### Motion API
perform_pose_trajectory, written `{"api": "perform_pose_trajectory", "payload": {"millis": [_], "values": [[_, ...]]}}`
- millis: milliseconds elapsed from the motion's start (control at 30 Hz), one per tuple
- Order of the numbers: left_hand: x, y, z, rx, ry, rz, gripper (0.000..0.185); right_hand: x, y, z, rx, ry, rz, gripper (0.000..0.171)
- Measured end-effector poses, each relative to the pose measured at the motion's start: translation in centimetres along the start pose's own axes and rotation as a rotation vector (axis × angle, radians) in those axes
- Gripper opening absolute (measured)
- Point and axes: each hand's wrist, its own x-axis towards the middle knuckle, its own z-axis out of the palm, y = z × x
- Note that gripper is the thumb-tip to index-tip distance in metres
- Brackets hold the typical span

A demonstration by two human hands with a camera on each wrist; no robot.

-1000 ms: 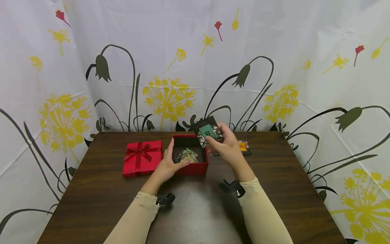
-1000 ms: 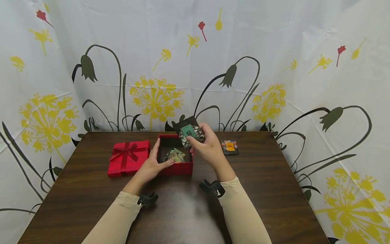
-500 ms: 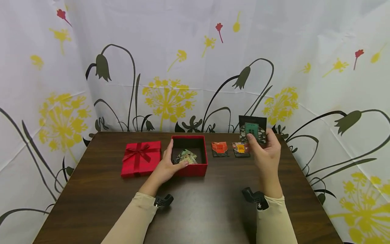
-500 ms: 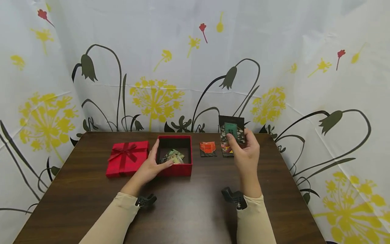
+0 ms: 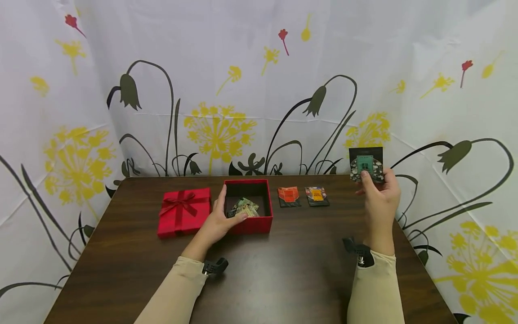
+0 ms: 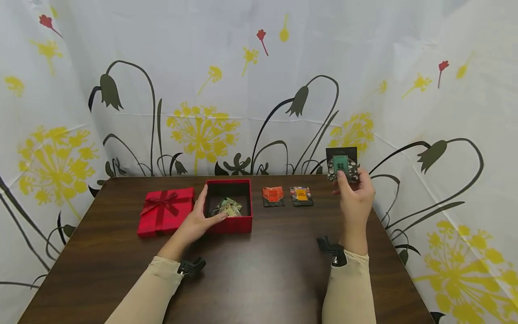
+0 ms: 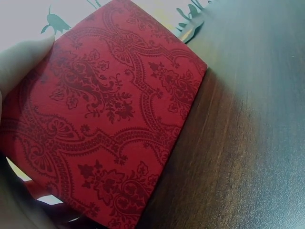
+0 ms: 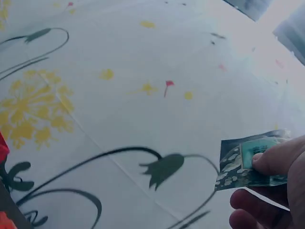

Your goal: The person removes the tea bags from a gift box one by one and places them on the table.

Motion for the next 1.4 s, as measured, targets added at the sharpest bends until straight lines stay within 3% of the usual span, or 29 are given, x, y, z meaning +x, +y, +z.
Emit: {"api": "perform_pose_trajectory", "payload": {"millis": [267,367,600,900,1067,1233,1400], "values": [[0.2,-0.1,-0.1,0.005,0.005,0.001,0.118,1.1,4.2,-2.2,-0.41,0.084,-0.041,0.025],[0.1,-0.3,-0.2,0.001,0.001,-0.006,0.119,1.2,6.0,-2.9,-0.436,0.075,0.022,0.028],[0.1,-0.4,-0.2,-0.016,0.0,0.006,0.118,0.9,10.3,-3.7,-0.329,0.012,0.236,0.053],[-0.1,-0.3,-0.1,-0.016,-0.004,-0.001,0.119,-0.2,13.9,-4.6,-0.488,-0.036,0.343,0.028],[-0.1,-0.2,-0.1,-0.024,0.0,0.003,0.118,-0.2,15.1,-5.1,-0.619,-0.095,0.361,0.03],[0.0,-0.2,0.0,-0.018,-0.002,0.007,0.118,-0.5,16.1,-5.6,-0.756,-0.255,0.457,0.037],[0.0,-0.1,0.0,-0.017,-0.004,0.005,0.118,-0.5,16.5,-5.7,-0.88,-0.381,0.456,0.045]]}}
